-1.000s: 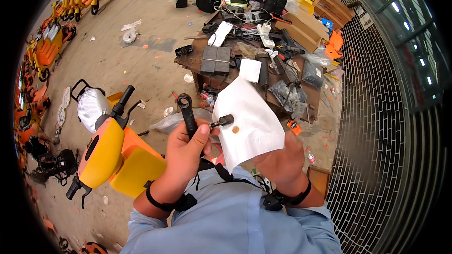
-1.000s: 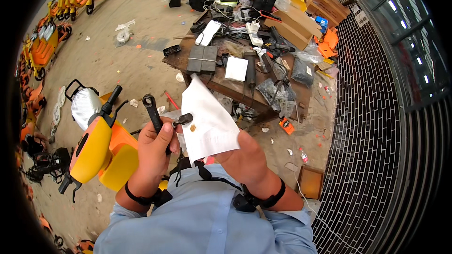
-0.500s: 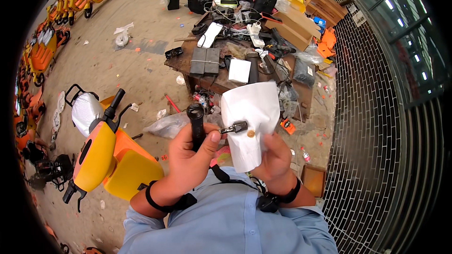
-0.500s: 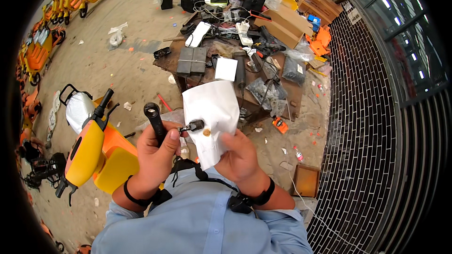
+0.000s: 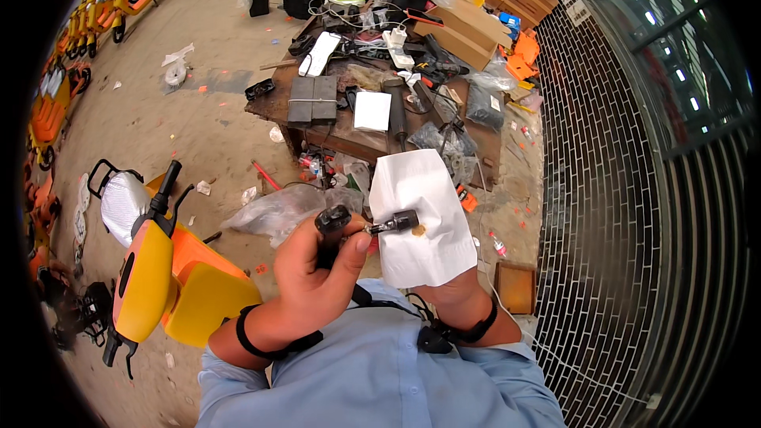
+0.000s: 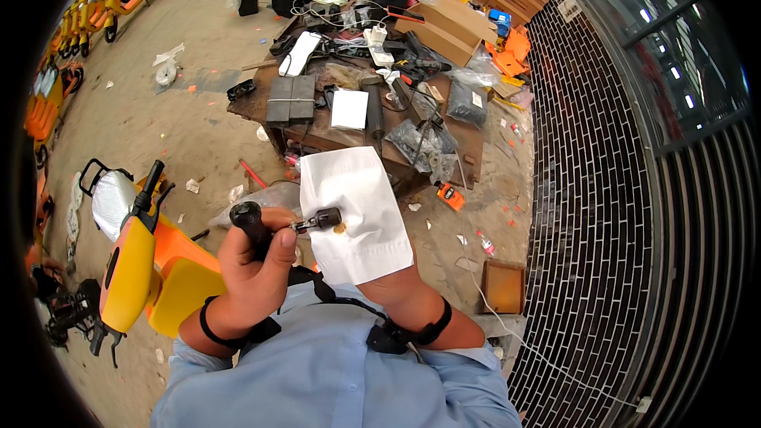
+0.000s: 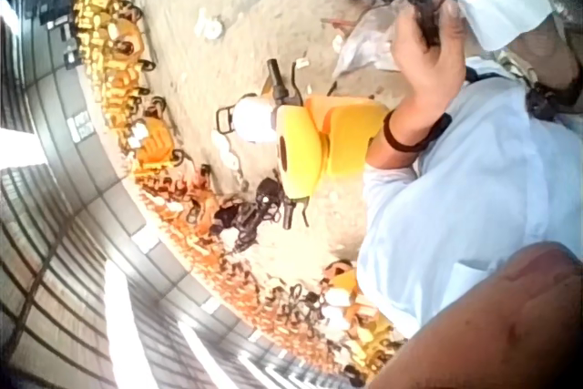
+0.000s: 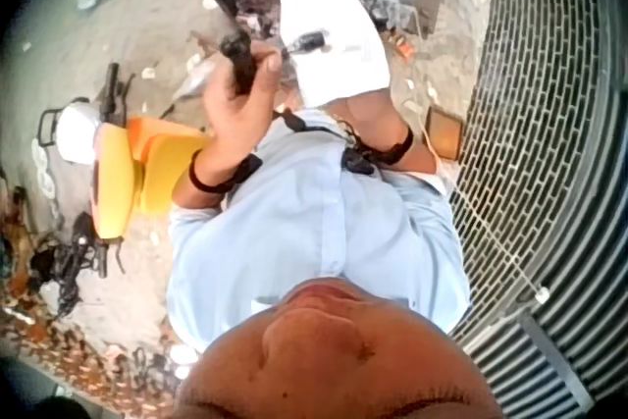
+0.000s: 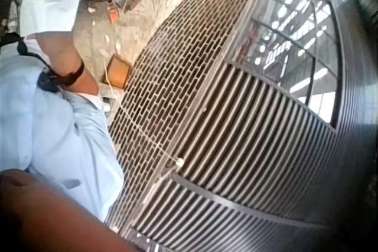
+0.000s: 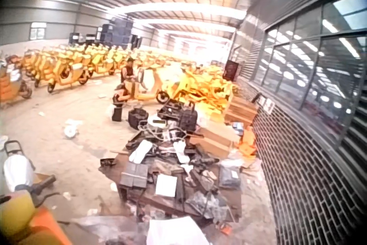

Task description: The person cleans a small scooter component with a white cloth, then moves to a workbench to apply a substance to the part and finally begins reattaching it to a scooter frame.

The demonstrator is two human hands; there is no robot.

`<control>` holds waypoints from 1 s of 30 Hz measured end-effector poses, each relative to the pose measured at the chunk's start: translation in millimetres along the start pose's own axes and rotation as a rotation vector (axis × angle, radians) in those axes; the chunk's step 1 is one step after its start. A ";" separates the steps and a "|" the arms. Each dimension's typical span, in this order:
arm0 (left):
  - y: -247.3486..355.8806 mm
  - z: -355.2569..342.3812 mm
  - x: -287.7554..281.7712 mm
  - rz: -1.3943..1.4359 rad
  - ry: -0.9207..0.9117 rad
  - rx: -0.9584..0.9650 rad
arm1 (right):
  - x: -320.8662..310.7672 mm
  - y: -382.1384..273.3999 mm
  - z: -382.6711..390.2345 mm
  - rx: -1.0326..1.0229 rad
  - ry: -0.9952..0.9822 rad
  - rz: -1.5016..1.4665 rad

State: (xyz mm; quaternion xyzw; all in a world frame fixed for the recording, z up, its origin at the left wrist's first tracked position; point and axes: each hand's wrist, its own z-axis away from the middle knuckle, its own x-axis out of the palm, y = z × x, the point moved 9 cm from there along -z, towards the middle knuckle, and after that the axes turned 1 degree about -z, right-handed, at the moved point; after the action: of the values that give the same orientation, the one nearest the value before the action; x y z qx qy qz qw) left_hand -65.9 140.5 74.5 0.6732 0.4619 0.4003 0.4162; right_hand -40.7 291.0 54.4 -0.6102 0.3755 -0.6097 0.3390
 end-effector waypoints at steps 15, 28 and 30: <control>41.9 -12.2 14.5 -0.288 -0.139 0.358 | 2.0 -48.6 1.2 -0.314 -0.022 0.982; 4.5 -6.9 8.7 0.025 -0.095 -0.089 | -30.7 -25.4 1.9 0.000 0.199 -0.092; 6.4 -7.6 5.1 0.047 -0.046 -0.088 | -34.6 -34.7 2.7 -0.117 0.180 0.270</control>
State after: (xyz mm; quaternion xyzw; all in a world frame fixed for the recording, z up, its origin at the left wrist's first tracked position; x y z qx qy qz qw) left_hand -69.7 145.3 83.8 0.6740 0.4183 0.4144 0.4462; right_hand -35.6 338.0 67.6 -0.5160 0.5178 -0.5877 0.3468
